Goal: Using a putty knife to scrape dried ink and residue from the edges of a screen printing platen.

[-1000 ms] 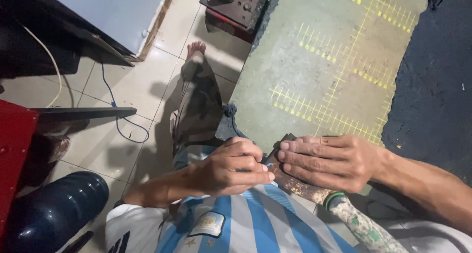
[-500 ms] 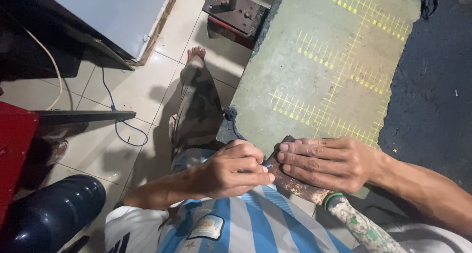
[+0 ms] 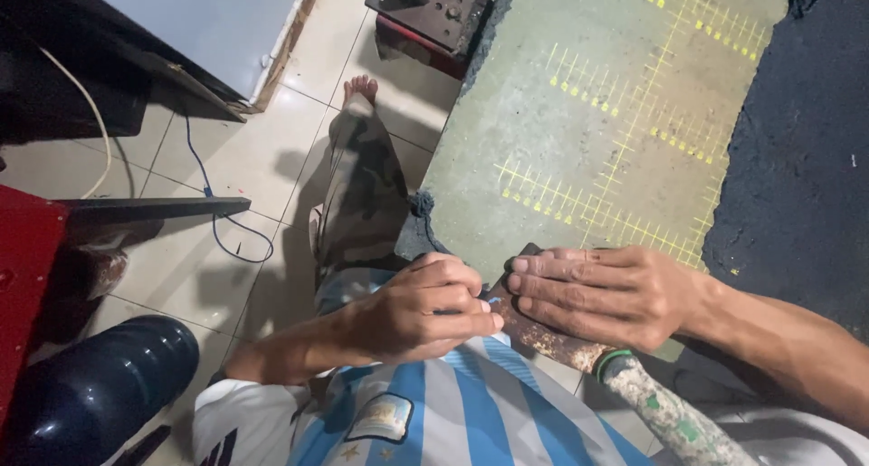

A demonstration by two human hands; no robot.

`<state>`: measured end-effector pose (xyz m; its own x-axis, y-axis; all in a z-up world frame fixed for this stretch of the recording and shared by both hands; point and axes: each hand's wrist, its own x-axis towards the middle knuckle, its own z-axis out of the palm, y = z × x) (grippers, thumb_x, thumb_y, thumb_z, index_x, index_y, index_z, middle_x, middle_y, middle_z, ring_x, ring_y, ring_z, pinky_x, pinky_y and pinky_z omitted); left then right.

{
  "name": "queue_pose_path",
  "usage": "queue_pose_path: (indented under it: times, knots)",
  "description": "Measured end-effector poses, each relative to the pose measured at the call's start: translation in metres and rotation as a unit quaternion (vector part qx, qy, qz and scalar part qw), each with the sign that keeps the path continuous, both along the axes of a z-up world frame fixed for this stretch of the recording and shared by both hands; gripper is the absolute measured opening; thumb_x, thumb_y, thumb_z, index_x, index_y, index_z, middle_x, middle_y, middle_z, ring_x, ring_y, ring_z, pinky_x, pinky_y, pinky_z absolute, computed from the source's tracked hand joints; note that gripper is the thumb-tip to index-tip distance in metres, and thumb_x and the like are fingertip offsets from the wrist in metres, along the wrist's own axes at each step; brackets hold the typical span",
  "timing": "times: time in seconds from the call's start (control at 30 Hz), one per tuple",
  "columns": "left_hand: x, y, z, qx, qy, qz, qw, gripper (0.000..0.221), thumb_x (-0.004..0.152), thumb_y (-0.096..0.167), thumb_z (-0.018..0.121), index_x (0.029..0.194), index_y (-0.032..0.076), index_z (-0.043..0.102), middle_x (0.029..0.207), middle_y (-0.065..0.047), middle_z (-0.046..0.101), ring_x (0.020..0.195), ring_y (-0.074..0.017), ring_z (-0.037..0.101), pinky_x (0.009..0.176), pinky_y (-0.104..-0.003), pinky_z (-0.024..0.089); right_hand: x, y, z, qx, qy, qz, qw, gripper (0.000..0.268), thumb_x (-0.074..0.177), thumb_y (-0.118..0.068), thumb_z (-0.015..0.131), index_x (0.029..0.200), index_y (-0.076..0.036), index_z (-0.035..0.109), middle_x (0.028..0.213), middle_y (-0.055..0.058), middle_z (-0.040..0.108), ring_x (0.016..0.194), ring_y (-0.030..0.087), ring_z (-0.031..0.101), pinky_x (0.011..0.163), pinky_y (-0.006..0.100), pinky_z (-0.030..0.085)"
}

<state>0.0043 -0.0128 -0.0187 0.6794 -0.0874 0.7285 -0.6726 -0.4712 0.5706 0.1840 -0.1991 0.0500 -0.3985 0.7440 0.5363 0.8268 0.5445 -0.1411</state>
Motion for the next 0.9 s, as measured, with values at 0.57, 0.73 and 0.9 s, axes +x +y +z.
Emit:
queue_pose_path:
  times: [0.57, 0.73, 0.9]
  knots:
    - [0.001, -0.001, 0.001, -0.017, -0.010, 0.033, 0.999, 0.010, 0.087, 0.003, 0.078, 0.089, 0.013, 0.080, 0.078, 0.003, 0.063, 0.091, -0.0180, 0.067, 0.085, -0.035, 0.058, -0.003, 0.002, 0.000, -0.023, 0.028, -0.016, 0.999, 0.007, 0.089, -0.007, 0.074, 0.093, -0.008, 0.079, 0.100, 0.019, 0.079, 0.098, 0.031, 0.078, 0.083, 0.044, 0.061]
    - [0.001, 0.001, 0.002, -0.014, -0.008, 0.011, 1.000, 0.011, 0.089, 0.005, 0.076, 0.092, 0.015, 0.080, 0.078, 0.004, 0.062, 0.094, -0.0183, 0.066, 0.087, -0.036, 0.057, -0.002, 0.001, 0.004, -0.019, 0.017, 0.003, 1.000, 0.009, 0.091, -0.011, 0.072, 0.096, -0.012, 0.080, 0.101, 0.017, 0.080, 0.100, 0.029, 0.078, 0.083, 0.044, 0.061]
    - [0.000, 0.001, -0.002, -0.022, -0.008, 0.019, 1.000, 0.010, 0.092, 0.004, 0.073, 0.091, 0.012, 0.079, 0.079, 0.001, 0.062, 0.094, -0.0197, 0.067, 0.088, -0.036, 0.057, -0.004, 0.004, -0.003, -0.026, 0.029, -0.014, 0.999, 0.011, 0.089, -0.009, 0.073, 0.098, -0.009, 0.080, 0.102, 0.018, 0.079, 0.101, 0.031, 0.077, 0.085, 0.045, 0.060]
